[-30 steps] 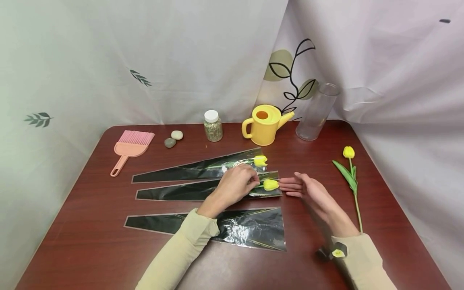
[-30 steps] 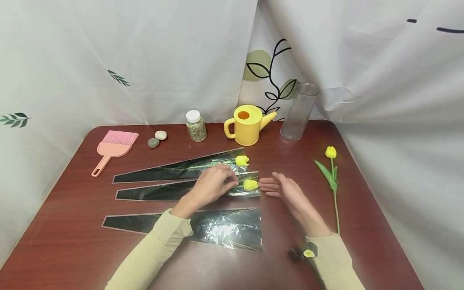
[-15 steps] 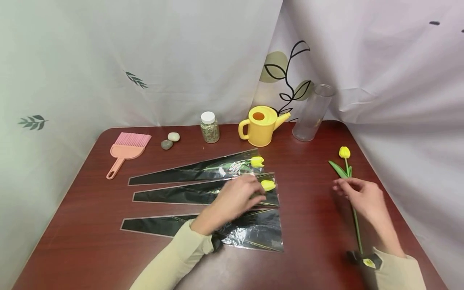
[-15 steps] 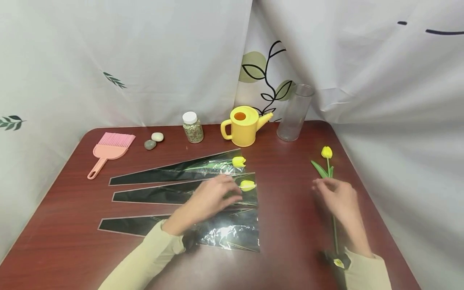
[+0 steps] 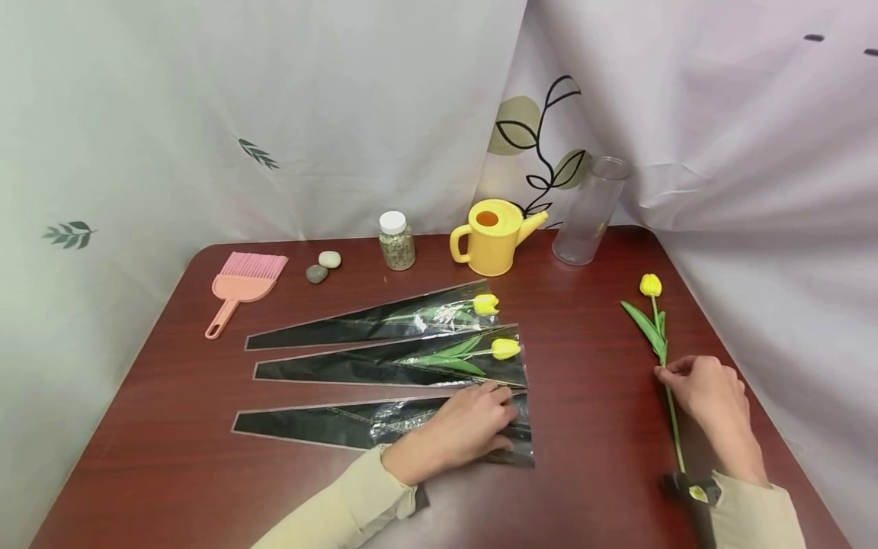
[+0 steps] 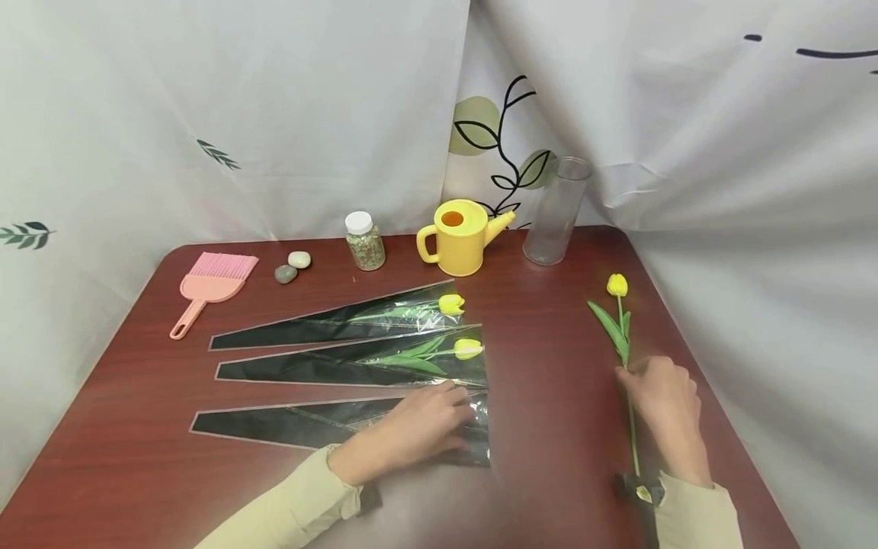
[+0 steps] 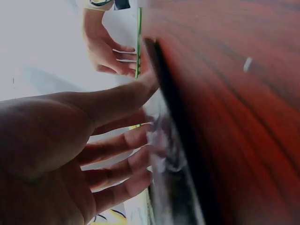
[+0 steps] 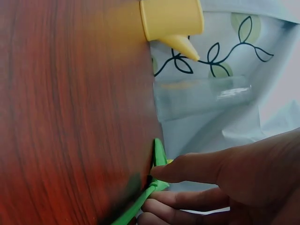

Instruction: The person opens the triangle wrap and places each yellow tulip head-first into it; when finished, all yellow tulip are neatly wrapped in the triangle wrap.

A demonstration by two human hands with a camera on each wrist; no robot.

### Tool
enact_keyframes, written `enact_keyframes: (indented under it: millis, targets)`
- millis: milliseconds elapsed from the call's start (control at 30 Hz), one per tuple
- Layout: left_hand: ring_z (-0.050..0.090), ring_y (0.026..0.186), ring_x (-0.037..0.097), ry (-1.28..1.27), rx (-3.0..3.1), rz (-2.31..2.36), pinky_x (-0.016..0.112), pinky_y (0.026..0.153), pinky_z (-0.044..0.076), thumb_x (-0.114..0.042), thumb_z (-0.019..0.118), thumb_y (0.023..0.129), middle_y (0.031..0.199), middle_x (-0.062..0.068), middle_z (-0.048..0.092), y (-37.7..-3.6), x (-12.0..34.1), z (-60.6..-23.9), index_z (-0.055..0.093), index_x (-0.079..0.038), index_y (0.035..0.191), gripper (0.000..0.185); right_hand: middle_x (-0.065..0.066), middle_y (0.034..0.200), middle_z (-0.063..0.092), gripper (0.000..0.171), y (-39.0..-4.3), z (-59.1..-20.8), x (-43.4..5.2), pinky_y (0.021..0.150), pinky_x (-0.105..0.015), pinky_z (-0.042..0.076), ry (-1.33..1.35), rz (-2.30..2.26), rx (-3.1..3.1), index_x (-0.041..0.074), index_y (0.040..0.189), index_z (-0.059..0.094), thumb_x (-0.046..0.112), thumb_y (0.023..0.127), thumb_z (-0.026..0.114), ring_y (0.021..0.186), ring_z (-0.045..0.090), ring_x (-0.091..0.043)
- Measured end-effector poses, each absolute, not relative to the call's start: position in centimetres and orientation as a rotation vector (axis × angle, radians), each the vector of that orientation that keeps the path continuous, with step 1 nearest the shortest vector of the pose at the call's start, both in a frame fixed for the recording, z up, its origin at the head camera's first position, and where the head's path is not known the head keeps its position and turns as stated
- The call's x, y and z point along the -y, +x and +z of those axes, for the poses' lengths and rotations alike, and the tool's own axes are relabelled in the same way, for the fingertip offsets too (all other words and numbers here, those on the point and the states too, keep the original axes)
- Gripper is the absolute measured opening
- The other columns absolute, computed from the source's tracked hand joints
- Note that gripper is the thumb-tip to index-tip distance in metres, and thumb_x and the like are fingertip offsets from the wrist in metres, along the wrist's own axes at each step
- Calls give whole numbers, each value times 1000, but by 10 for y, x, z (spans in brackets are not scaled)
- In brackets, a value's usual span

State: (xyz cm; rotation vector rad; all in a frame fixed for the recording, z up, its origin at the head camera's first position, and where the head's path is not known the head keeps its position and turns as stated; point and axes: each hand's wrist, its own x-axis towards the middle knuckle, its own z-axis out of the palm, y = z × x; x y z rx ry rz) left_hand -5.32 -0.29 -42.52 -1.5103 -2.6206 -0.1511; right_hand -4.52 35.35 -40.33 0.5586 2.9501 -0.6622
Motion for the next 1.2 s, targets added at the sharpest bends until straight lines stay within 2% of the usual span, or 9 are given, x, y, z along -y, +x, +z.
enact_keyframes:
  millis: [133,200,400,533,700,833,933,1100,1200]
  targets:
    - [53,79,10,-1494,2636,-252,23,66,47,-43,78,80,83,-9,56,-54,3,-429,70,-23,81,21,-27,102,65,30,-47,-403,-356,60,-52,42,558,-656,-2942,6,93,76,34,87,69,91,52,-57]
    - [54,79,9,-1488,2636,-282,23,67,48,-40,78,82,82,-11,57,-54,4,-430,70,-24,80,18,-23,93,68,29,-49,-403,-359,61,-51,42,552,-657,-2941,4,91,76,33,88,69,90,52,-54]
    - [52,78,7,-1426,2646,-400,20,66,46,-32,78,84,81,-14,57,-58,5,-425,68,-25,80,12,-3,60,67,33,-51,-406,-364,68,-47,43,508,-758,-2917,-5,90,74,28,91,67,60,65,-21]
    - [51,78,5,-1391,2660,-477,18,64,44,-31,79,83,82,-15,56,-60,6,-422,66,-25,82,14,-5,66,69,41,-50,-406,-364,80,-44,47,514,-938,-2817,-8,98,73,32,92,66,57,68,-17]
    - [53,81,5,-1384,2676,-528,19,66,46,-33,77,85,86,-15,57,-62,8,-419,68,-24,87,13,-2,75,71,34,-52,-407,-362,59,-28,56,468,-1516,-2563,-11,103,69,21,92,69,59,67,-15]
    - [53,81,5,-1379,2675,-570,19,65,45,-32,77,86,85,-15,57,-65,9,-417,68,-24,86,11,0,79,71,12,-50,-407,-355,59,-23,55,339,-1965,-2194,0,96,76,9,92,69,62,64,-8]
    - [53,81,5,-1380,2671,-595,19,65,45,-31,76,87,85,-14,57,-67,10,-414,68,-24,86,11,2,80,69,16,-44,-405,-347,57,-18,51,282,-2151,-1933,6,95,77,5,96,62,64,60,-5]
    - [52,81,5,-1371,2651,-649,19,64,45,-30,76,87,86,-14,58,-69,10,-411,68,-24,87,10,-2,82,70,27,-35,-402,-329,63,-18,53,284,-2486,-1562,4,94,77,0,100,50,69,64,-8]
    - [52,81,4,-1357,2634,-685,17,64,44,-29,77,86,86,-14,58,-70,10,-410,67,-24,87,11,-7,85,72,23,-30,-404,-319,67,-24,56,300,-2647,-1512,0,96,75,-2,98,53,73,69,-15]
